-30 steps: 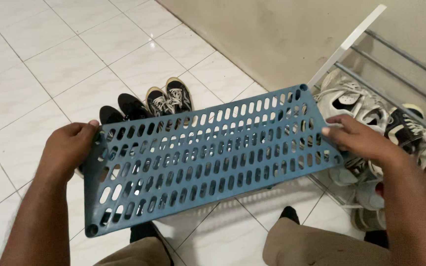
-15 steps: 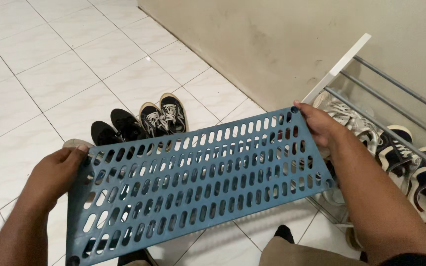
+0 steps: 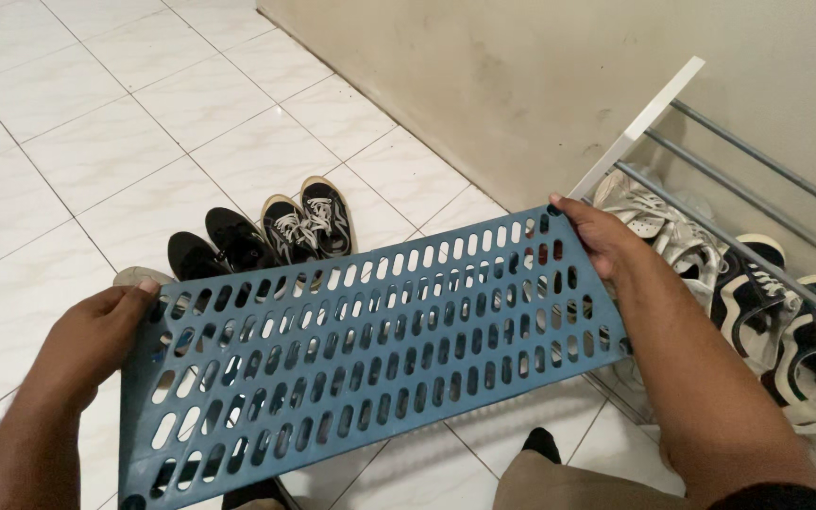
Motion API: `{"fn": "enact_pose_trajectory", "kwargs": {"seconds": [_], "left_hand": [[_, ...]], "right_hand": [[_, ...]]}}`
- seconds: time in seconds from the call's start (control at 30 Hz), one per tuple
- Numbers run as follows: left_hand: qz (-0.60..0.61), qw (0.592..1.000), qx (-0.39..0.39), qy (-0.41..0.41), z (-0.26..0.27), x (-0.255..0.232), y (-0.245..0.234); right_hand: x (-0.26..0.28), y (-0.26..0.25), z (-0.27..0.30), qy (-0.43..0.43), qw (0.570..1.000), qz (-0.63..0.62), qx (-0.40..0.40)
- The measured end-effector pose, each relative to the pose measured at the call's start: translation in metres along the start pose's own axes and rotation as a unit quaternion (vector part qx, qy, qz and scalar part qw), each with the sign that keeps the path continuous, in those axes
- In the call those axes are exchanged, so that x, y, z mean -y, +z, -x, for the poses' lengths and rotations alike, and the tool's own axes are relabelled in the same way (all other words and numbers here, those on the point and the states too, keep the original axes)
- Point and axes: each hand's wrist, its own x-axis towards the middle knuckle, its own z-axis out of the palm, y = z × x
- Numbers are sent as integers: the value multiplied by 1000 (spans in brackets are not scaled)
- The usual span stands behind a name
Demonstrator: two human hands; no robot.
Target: The person assembles a blue plastic shoe rack by inserting legs into the base and stacking shelves. They then place several pairs of shoes onto the completed rack. The person also handles metal rods and a white plastic frame, inserting rods into the frame.
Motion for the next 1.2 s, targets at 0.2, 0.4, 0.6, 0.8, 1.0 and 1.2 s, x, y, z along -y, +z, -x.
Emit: {"fn": "enact_pose_trajectory", "kwargs": {"seconds": [0.2, 0.4, 0.6, 0.8, 1.0, 1.2], "left_hand": [[-7, 1000, 3, -13, 6, -7, 1], [-35, 999, 12, -27, 2, -4, 1], [-18, 999, 2, -29, 6, -4, 1], [35, 999, 28, 12, 5, -4, -3], [32, 999, 17, -28, 7, -3, -1], [-9, 1000, 12, -2, 4, 0, -2]], "right_hand": [[15, 24, 36, 9, 988, 126, -87], [63, 53, 63, -100, 840, 502, -178], [87, 75, 54, -325, 789, 509, -112], [48, 87, 22, -421, 744, 507, -110], [47, 90, 17, -365, 731, 569, -91], [70, 93, 33, -502, 717, 480, -66]]}}
